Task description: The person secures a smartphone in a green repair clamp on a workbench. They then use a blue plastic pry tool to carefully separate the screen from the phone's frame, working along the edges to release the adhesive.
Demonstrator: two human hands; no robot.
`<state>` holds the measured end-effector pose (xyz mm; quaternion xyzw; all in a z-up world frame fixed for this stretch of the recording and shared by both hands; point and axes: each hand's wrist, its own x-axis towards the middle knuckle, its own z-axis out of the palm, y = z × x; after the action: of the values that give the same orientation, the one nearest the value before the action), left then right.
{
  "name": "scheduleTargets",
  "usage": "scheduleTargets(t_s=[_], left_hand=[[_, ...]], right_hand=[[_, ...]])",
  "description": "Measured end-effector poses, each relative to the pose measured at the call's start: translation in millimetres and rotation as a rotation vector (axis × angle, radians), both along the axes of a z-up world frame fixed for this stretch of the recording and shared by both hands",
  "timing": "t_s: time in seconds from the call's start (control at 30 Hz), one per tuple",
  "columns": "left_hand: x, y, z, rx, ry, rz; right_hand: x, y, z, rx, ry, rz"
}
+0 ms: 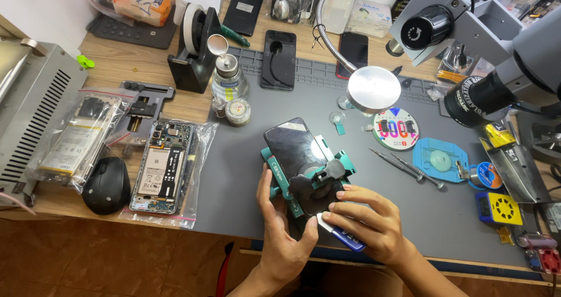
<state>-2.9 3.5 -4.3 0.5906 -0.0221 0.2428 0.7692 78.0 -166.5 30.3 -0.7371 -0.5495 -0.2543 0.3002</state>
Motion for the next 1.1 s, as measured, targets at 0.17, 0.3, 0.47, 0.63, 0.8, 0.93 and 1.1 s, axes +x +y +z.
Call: scheduleTargets(t_s=[0.17, 0.3, 0.47, 0.63, 0.8, 0.93, 1.1], left_hand=[[-1.4, 1.0, 0.0, 0.002, 0.003, -0.013], [-1.7, 0.9, 0.4, -0.011, 0.004, -0.015], [-2.3, 0.3, -2.8, 0.005, 0.007, 0.003], [-1.9, 0.1, -5.0, 0.0, -0.013, 0.002], [-1.3, 0.1, -5.9, 0.016, -0.02, 0.02], [-2.2, 0.5, -3.2, 0.012, -0.008, 0.017], [-3.6, 0.9, -6.6, 0.084, 0.003, 0.046]], right_hand=[[-1.8, 0.7, -6.3, 0.015, 0.01, -0.006], [-4.3, 1.2, -1.9, -0.011, 0.014, -0.017], [-9.3, 2.6, 5.9, -0.044, 0.06, -0.046], [-12.8, 5.2, -0.2, -0.009, -0.057, -0.056], [-11.8, 6.2, -6.0, 0.034, -0.14, -0.043], [-10.5, 5.6, -11.7, 0.038, -0.162, -0.026], [-11.8, 6.4, -16.4, 0.072, -0.175, -0.031]])
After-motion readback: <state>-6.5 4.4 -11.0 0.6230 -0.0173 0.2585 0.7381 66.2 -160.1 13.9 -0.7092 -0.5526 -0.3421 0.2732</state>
